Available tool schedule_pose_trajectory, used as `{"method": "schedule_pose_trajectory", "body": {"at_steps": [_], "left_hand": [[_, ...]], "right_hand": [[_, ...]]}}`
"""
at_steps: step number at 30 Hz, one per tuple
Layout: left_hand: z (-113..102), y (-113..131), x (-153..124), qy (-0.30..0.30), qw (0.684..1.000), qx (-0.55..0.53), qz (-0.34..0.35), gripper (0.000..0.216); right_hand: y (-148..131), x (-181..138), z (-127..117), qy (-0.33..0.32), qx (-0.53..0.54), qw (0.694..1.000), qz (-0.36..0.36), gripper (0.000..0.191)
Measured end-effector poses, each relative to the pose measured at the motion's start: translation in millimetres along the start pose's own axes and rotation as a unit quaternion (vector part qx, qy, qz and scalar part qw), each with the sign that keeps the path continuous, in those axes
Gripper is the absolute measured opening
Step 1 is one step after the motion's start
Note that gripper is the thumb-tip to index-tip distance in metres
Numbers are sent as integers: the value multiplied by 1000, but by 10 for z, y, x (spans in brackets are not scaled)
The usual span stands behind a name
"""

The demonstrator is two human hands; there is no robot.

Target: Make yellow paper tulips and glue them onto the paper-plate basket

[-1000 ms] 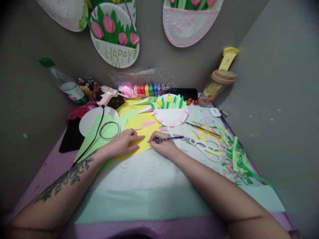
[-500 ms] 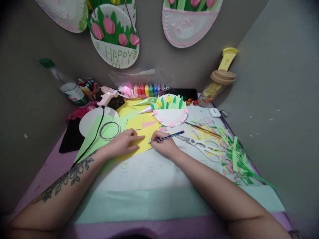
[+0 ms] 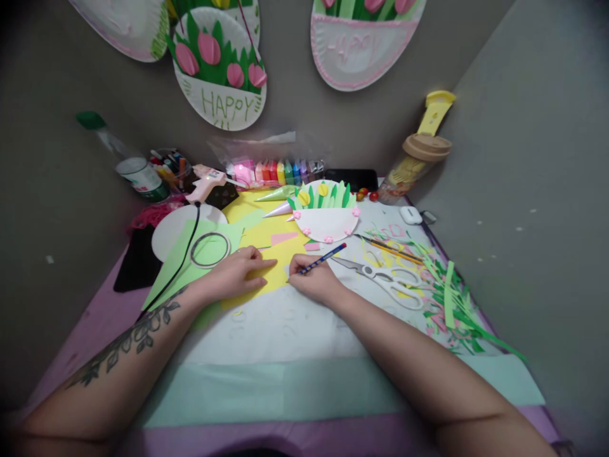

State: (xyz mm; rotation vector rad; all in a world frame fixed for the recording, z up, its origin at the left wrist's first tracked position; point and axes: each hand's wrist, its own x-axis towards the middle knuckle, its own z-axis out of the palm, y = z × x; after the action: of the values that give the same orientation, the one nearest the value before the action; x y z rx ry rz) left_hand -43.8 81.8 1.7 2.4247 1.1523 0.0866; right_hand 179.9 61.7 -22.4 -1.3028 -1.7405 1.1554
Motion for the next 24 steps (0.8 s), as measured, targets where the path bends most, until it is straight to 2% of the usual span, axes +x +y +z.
{"method": "schedule_pose_trajectory", "body": {"at_steps": [3, 11, 18, 24], "left_hand": [[0, 1, 1, -1, 1000, -2, -1, 47], [5, -10, 6, -2, 1000, 2, 2, 47], [4, -14, 4, -2, 1000, -1, 6, 47], [-7, 4, 1, -2, 1000, -2, -2, 46]], "right_hand": [[-15, 1, 15, -20, -5, 1000, -9, 6], [-57, 50, 80, 5, -80, 996, -28, 7], [-65, 41, 96, 14, -74, 996, -38, 8], [-57, 37, 80, -17, -61, 998, -22, 6]]}}
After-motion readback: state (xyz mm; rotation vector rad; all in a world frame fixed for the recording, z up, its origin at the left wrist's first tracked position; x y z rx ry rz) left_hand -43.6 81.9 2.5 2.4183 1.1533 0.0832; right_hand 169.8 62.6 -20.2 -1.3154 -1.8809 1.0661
